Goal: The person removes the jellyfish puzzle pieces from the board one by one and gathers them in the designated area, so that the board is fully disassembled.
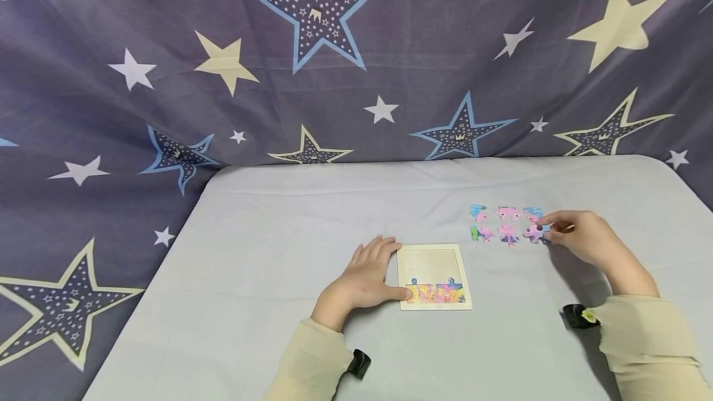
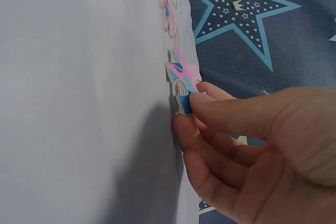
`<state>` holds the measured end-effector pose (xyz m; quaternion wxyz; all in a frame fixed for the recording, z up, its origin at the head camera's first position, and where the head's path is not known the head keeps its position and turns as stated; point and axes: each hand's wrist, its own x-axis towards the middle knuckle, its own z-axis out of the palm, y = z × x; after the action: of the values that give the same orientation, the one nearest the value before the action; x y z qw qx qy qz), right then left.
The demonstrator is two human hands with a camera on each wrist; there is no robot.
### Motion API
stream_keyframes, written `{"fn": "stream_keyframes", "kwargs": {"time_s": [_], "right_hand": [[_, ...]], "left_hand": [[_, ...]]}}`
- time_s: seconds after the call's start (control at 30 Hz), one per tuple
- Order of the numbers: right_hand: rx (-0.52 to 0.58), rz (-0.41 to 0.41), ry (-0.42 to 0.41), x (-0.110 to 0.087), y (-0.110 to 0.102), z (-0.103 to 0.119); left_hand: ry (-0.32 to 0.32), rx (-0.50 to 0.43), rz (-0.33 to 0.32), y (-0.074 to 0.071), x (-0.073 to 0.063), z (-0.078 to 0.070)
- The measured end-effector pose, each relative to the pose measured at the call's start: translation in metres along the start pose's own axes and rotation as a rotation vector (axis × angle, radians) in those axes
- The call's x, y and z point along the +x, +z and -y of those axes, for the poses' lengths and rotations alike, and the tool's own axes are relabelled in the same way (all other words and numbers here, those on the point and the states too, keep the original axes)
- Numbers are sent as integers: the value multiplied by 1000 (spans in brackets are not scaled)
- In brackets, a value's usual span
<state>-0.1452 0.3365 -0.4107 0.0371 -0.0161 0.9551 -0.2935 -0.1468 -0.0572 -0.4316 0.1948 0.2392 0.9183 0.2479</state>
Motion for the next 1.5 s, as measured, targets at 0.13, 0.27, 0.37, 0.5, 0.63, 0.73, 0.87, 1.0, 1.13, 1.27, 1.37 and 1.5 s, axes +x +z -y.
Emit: {"fn": "stream_keyframes", "kwargs": {"time_s": [0.13, 0.27, 0.37, 0.5, 0.63, 0.73, 0.87, 1.0, 1.13, 1.27, 1.37, 1.5], "right_hand": [[-9, 9, 19, 0, 1, 0], [-9, 23, 31, -1, 3, 1], [-4, 19, 31, -1, 4, 2], [-5, 4, 31, 0, 6, 3], [-6, 4, 37, 0, 6, 3], [-10, 5, 43, 1, 7, 3], [-14, 3, 44, 2, 7, 2], [-6, 1, 41, 2, 7, 2], [-1, 1, 43, 3, 7, 3], [-6, 0, 50, 2, 6, 4], [-12, -2, 50, 1, 5, 5], [-11, -12, 33, 0, 3, 8]], "left_hand": [[0, -2, 2, 1, 0, 0], [-1, -1, 9, -1, -1, -2], [3, -8, 9, -4, -3, -5], [3, -12, 9, -5, -4, -6], [-3, -5, 9, -4, -3, -3], [3, -11, 2, -3, -3, -3], [8, -19, 4, -6, -3, -4], [3, -18, 9, -7, -4, -5], [0, -17, 9, -6, -4, -5], [5, -20, 9, -7, -5, -6], [3, -12, 10, -5, -4, -3], [6, -10, 6, -3, -3, -2]]}}
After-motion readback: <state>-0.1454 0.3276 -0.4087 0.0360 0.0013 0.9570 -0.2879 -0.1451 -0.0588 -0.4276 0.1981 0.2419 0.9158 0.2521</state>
